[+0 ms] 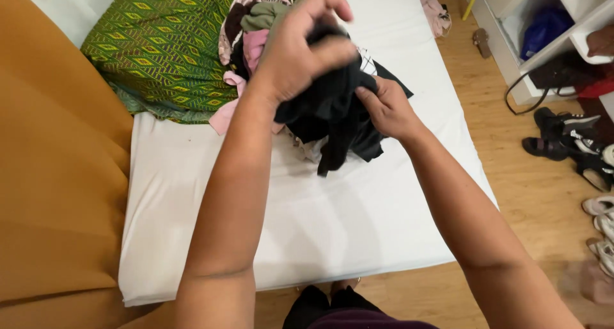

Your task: The person folds a pair of black pants and a black top on a white bed. They smooth the fabric, fold the items into neat rectangles, and place them on the bed.

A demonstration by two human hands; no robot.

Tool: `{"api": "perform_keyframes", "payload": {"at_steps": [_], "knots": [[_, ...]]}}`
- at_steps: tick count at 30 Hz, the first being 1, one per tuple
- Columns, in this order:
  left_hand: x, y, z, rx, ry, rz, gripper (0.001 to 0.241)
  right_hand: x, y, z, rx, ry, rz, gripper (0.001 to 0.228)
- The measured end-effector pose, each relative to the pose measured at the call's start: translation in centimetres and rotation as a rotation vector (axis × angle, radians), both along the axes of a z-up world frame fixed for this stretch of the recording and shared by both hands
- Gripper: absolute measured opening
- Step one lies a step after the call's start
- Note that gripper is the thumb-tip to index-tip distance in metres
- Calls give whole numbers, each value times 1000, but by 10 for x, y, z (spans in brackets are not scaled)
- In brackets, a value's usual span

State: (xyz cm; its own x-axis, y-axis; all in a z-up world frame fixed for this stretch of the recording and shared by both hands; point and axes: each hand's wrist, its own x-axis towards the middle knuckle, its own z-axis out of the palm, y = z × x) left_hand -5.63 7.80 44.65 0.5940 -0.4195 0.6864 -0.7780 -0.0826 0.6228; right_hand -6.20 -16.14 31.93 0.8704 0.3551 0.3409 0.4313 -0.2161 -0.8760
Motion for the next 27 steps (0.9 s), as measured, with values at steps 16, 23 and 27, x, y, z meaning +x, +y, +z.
{"api": "perform_keyframes", "payload": {"at_steps": [16, 23, 27], "knots": [[-12, -31, -11, 129, 159, 129, 22, -26, 0, 27, 123, -102, -43, 26], [-45, -38, 21, -148, 194, -109, 13, -12, -9, -9, 173, -75, -135, 28], [-59, -43, 37, -242, 128, -176, 15, -19, -7, 3, -80, -76, -242, 44]]}}
